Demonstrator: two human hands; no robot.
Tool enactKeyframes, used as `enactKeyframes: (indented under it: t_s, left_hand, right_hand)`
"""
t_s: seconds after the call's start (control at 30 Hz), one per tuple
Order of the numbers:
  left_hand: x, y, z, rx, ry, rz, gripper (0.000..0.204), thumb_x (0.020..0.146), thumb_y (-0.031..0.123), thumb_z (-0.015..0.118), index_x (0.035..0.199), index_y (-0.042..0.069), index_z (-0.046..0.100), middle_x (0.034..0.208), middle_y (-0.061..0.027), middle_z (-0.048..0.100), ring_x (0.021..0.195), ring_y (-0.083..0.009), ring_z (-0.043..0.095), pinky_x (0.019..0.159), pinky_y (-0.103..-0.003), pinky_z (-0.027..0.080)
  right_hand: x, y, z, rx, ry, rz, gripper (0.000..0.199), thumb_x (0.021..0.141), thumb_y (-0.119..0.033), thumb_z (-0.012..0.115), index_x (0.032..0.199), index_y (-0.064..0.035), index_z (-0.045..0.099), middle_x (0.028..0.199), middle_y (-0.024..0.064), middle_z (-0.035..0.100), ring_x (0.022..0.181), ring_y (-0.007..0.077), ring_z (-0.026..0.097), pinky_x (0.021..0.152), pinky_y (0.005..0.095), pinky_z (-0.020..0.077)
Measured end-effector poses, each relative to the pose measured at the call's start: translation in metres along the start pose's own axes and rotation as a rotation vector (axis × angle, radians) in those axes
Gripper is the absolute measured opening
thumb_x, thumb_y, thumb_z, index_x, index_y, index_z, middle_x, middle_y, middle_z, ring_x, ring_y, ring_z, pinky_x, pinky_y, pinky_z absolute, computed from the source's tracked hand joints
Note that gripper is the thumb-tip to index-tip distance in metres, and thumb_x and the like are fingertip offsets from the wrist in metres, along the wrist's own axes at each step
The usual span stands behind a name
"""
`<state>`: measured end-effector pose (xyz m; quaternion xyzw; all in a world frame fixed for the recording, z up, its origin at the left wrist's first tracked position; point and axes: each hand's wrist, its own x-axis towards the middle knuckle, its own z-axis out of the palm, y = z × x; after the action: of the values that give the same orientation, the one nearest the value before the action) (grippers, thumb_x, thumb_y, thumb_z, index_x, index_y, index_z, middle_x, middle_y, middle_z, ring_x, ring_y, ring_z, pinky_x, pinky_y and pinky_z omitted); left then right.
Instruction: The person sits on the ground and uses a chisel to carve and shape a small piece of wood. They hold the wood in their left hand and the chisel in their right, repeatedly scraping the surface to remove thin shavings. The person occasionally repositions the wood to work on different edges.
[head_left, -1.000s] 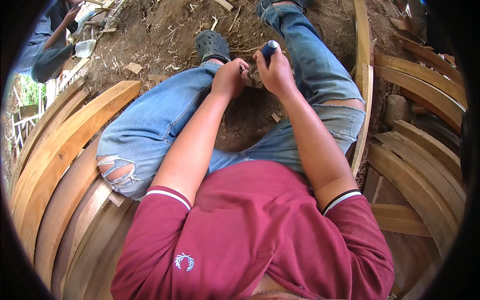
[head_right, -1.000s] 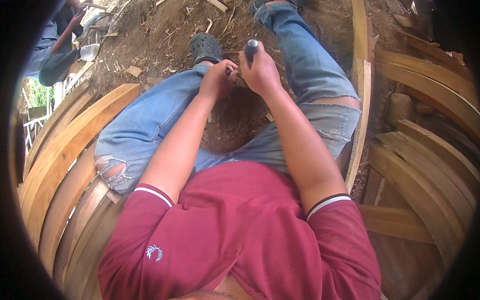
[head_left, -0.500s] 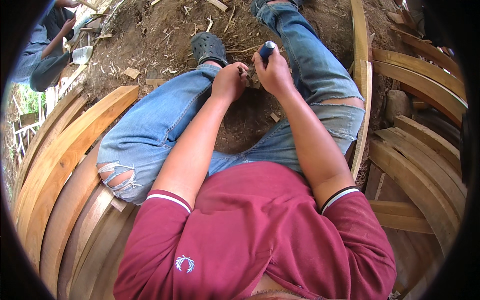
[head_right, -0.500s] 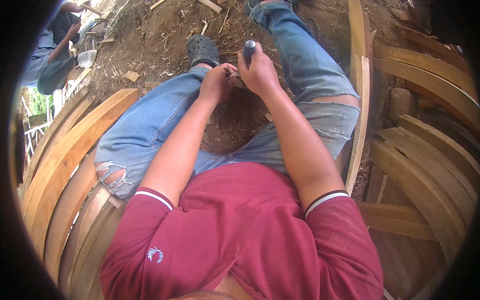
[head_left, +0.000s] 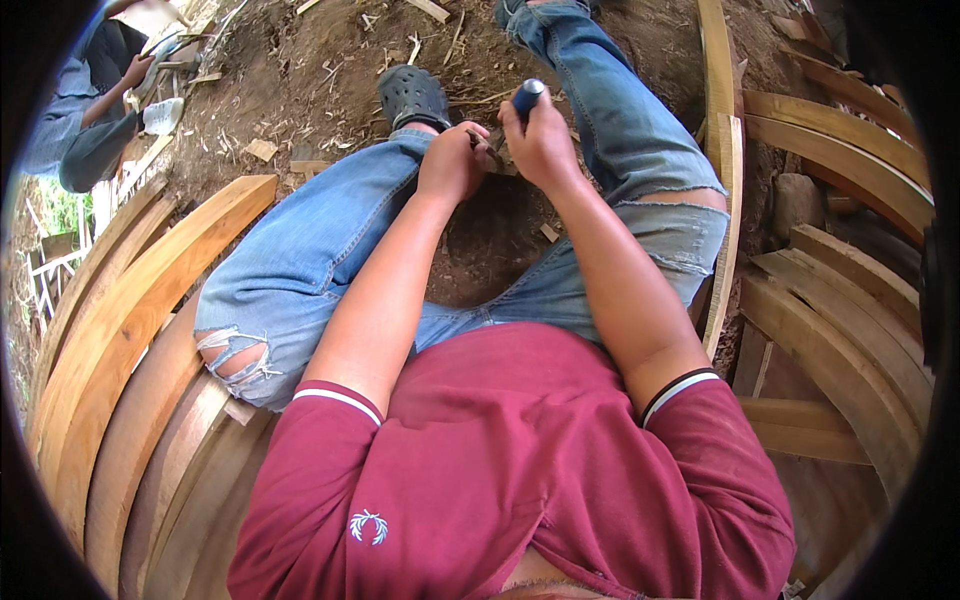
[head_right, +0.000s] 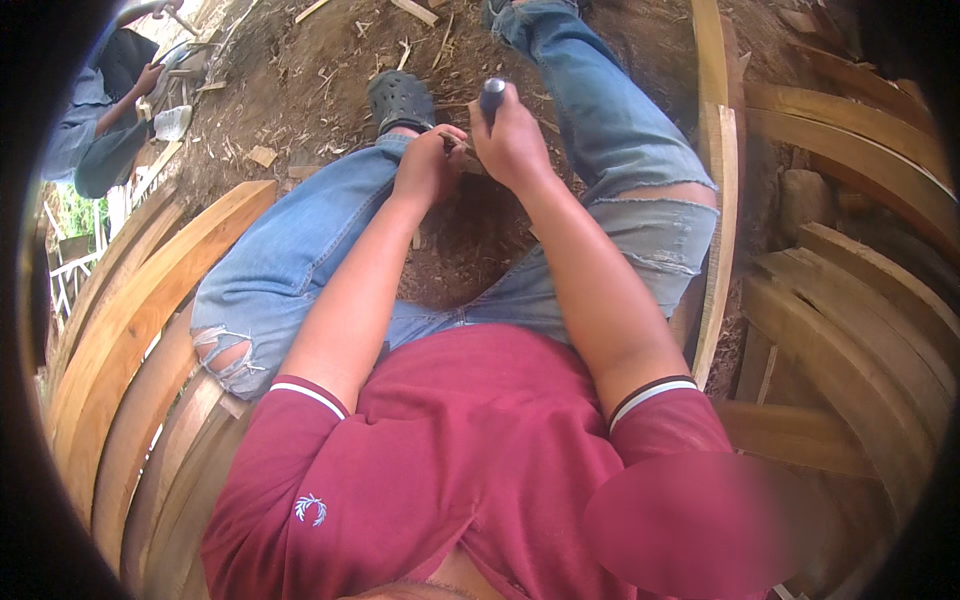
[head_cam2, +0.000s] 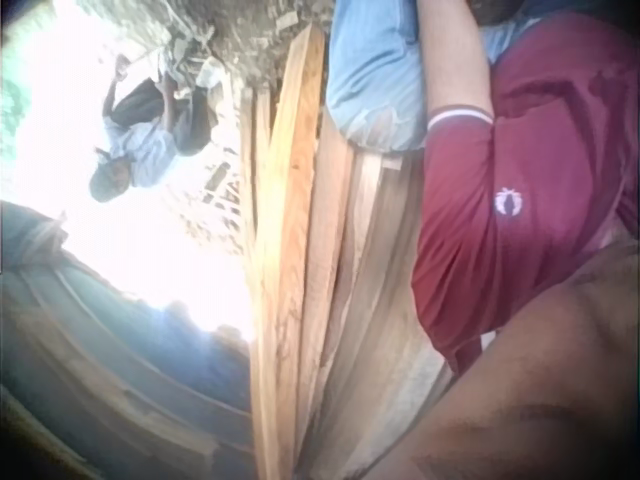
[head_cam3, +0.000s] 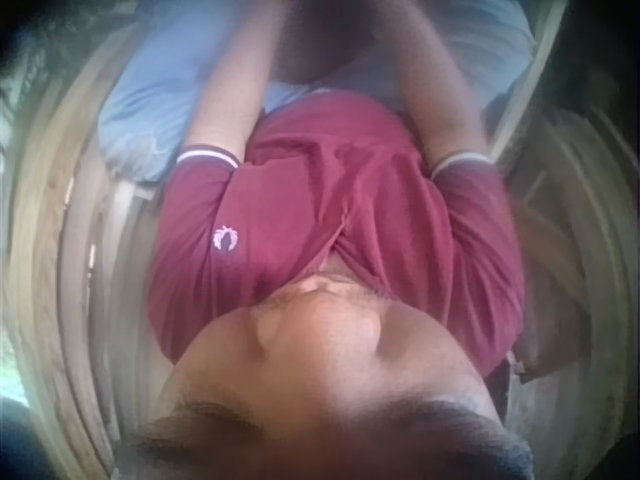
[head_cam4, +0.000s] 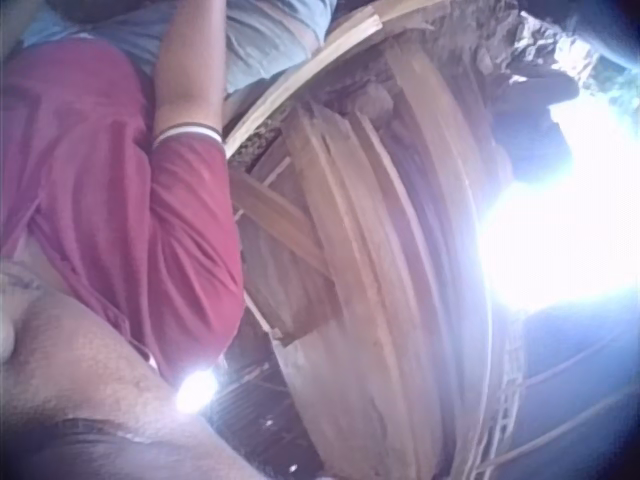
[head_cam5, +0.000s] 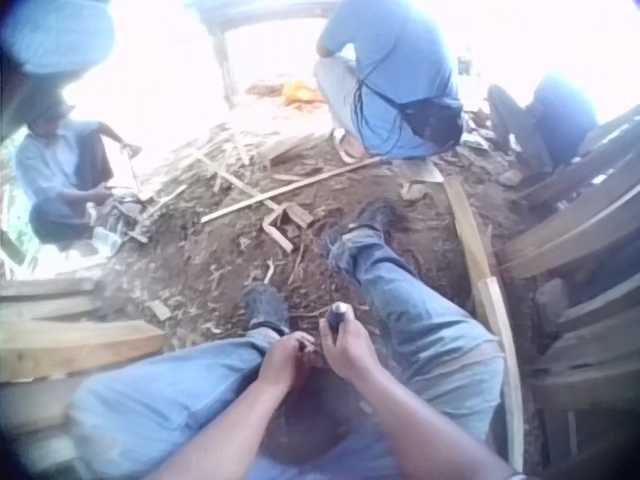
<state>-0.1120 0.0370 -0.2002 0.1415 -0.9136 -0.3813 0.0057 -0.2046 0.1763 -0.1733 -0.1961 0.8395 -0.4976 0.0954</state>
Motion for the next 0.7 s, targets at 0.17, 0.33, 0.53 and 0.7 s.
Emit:
enactKeyframes:
  t_s: [0.17,0.33,0.53,0.7]
  left_hand:
    - [-0.001,-0.006,0.001,-0.048,0.012,0.015,0.017,0.084,0.008,0.065,0.101,0.007,0.066,0.091,-0.019,0.069,0.091,-0.0366,0.067,0.078,-0.043,0.053]
    - [-0.001,-0.004,0.001,0.004,0.022,-0.002,0.018,0.086,0.009,0.068,0.104,0.006,0.067,0.094,-0.018,0.071,0.092,-0.0347,0.069,0.08,-0.041,0.054]
    - [0.0,-0.001,-0.001,-0.003,0.012,-0.006,0.016,0.086,0.009,0.067,0.102,0.006,0.067,0.093,-0.0185,0.071,0.091,-0.0359,0.068,0.079,-0.041,0.054]
    - [0.0,-0.006,0.003,-0.012,0.046,-0.007,0.014,0.087,0.01,0.066,0.1,0.006,0.068,0.092,-0.0181,0.071,0.09,-0.0353,0.069,0.078,-0.041,0.054]
  right_hand:
    - [0.0,-0.005,-0.004,0.038,-0.029,0.03,0.029,0.096,-0.024,0.062,0.106,0.0,0.048,0.085,0.0285,0.065,0.084,0.0499,0.063,0.071,0.0534,0.0484]
    - [0.0,0.001,0.0,0.022,0.011,-0.022,0.029,0.096,-0.024,0.061,0.106,-0.0005,0.047,0.087,0.0292,0.065,0.086,0.0506,0.063,0.073,0.0552,0.0476]
    - [0.0,-0.01,-0.007,0.021,0.022,-0.021,0.03,0.097,-0.025,0.061,0.108,-0.0007,0.047,0.086,0.0288,0.065,0.086,0.051,0.062,0.073,0.0552,0.0476]
    - [0.001,-0.002,0.001,0.032,0.032,-0.041,0.031,0.097,-0.026,0.061,0.109,-0.0009,0.048,0.084,0.0273,0.065,0.084,0.05,0.063,0.072,0.0539,0.0484]
